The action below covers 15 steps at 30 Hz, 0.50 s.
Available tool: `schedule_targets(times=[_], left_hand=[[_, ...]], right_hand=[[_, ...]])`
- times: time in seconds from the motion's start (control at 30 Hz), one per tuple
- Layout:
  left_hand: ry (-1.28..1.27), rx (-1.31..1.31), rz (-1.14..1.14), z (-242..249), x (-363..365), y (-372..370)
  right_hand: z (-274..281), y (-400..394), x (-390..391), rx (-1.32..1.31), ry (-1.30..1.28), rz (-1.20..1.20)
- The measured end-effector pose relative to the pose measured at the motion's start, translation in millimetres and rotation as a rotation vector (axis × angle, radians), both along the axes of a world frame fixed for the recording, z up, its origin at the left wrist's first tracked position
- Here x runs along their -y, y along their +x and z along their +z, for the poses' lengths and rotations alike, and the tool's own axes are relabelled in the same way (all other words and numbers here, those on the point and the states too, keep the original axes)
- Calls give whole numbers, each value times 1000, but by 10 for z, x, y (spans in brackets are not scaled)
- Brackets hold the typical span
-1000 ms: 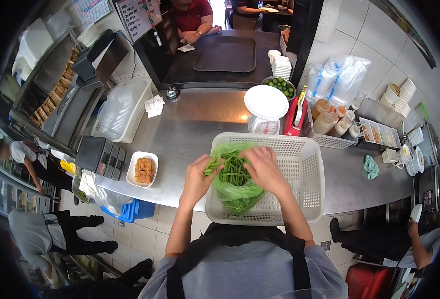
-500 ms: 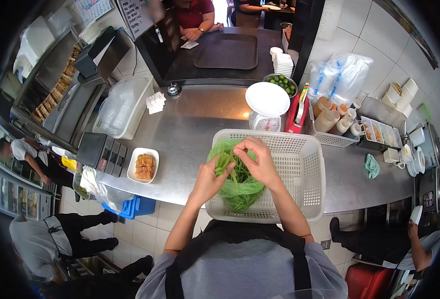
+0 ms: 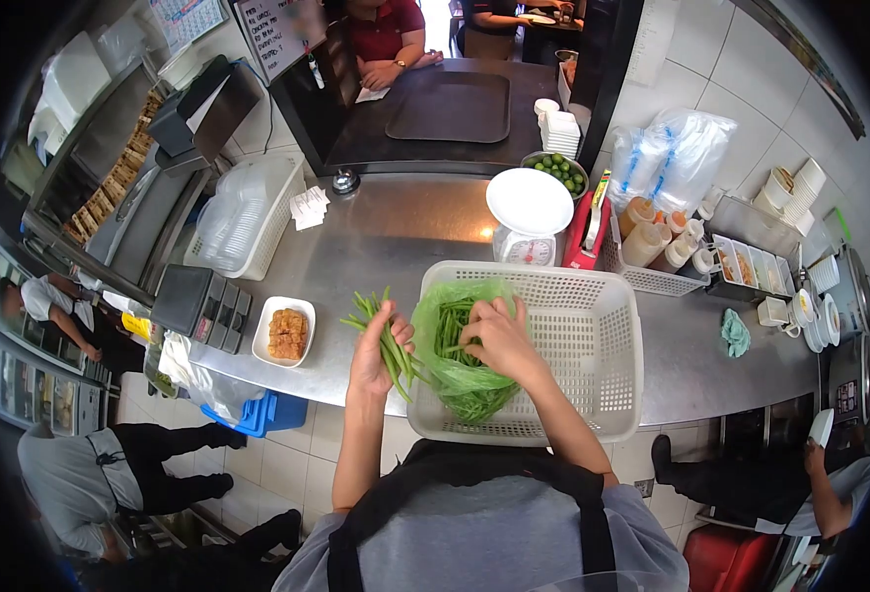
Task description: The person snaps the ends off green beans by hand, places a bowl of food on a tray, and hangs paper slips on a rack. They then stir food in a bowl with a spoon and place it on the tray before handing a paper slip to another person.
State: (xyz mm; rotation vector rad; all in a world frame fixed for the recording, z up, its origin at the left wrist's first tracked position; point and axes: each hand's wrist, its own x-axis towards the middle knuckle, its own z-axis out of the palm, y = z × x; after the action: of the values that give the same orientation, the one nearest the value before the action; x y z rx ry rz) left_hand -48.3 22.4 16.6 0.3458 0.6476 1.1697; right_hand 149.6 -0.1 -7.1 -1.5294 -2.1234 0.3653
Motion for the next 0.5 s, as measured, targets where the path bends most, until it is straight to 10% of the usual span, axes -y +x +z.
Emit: schedule_targets(times=[0.23, 0.5], left_hand=[[289, -567, 19, -20, 99, 255], [376, -647, 248, 21, 0, 352]], right_hand=[[226, 19, -189, -710, -247, 135], [87, -10, -147, -913, -399, 161]])
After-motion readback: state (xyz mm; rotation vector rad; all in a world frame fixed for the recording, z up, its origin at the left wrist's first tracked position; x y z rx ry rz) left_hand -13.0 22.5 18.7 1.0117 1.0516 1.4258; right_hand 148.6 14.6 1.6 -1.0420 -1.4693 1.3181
